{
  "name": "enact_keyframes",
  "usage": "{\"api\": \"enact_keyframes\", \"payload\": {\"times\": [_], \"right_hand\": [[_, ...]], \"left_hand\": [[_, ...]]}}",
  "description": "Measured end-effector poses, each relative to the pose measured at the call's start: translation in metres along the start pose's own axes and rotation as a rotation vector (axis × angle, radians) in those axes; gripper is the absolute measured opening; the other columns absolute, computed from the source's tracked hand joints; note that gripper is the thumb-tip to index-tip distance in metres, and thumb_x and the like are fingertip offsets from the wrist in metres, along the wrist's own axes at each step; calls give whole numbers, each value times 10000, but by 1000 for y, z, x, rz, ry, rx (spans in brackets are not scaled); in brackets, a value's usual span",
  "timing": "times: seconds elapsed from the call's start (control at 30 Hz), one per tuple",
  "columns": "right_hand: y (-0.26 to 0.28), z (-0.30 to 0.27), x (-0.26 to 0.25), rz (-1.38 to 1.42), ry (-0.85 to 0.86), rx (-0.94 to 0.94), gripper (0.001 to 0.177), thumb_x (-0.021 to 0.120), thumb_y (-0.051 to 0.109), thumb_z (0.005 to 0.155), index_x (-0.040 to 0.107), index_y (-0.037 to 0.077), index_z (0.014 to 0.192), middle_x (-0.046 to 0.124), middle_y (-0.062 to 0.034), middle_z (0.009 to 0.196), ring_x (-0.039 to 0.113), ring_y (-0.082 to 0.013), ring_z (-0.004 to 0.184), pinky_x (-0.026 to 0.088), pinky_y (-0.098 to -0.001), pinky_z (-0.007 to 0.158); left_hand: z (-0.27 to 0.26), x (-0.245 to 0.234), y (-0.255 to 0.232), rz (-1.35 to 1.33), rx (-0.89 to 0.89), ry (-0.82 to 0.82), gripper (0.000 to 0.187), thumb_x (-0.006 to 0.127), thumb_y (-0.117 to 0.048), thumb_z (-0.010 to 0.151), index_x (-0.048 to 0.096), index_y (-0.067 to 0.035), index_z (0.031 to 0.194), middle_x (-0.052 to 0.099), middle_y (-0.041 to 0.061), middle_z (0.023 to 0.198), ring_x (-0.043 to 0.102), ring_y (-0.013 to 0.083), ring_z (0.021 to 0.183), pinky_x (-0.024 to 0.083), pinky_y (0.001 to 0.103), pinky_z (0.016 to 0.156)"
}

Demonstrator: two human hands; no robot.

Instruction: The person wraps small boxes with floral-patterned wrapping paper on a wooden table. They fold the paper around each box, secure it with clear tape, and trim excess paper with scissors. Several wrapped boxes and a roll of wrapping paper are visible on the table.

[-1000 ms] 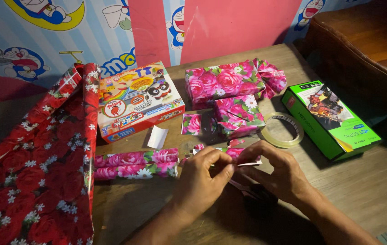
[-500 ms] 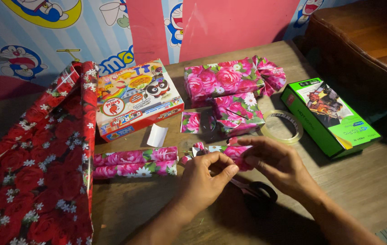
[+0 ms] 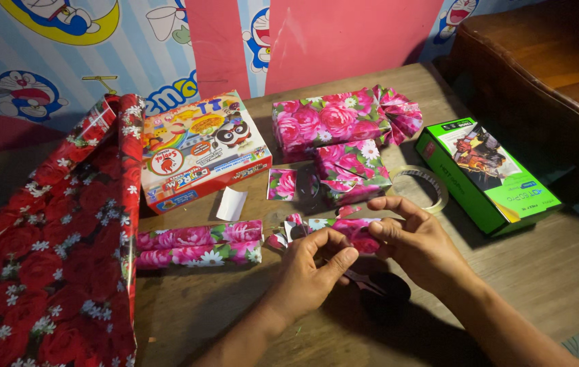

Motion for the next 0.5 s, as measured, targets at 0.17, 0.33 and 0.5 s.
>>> {"api": "enact_keyframes", "payload": {"times": [0.17, 0.33, 0.5], "right_hand": [[-6, -1, 2, 136, 29, 29, 448, 714, 136, 889, 543, 58, 1296, 731, -70, 962, 699, -176, 876, 563, -350, 794], [11, -3, 5, -156, -55, -108, 274, 691, 120, 973, 633, 36, 1228, 693, -64, 920, 672, -163, 842, 556, -338, 759], [10, -27, 38, -1190, 52, -97, 178, 778, 210, 856, 801, 104, 997, 757, -39, 899, 714, -186, 849, 587, -349, 745]], "left_hand": [[2, 1, 7, -64, 5, -16, 131, 689, -165, 961, 690, -48, 1020, 699, -21, 892, 651, 55, 759, 613, 246, 644], [8, -10, 13, -138, 3, -89, 142, 703, -153, 987, 693, -12, 978, 671, 7, 846, 650, 62, 761, 623, 255, 658], [10, -24, 7, -65, 50, -237, 143, 714, -161, 949, 710, -18, 948, 708, 30, 810, 669, 83, 703, 617, 258, 642]]}}
Point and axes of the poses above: each hand's wrist, its own z-axis towards the middle knuckle, its own x-axis out of the palm, y = z × x, the point moved 3 cm from there along z, towards the middle knuckle
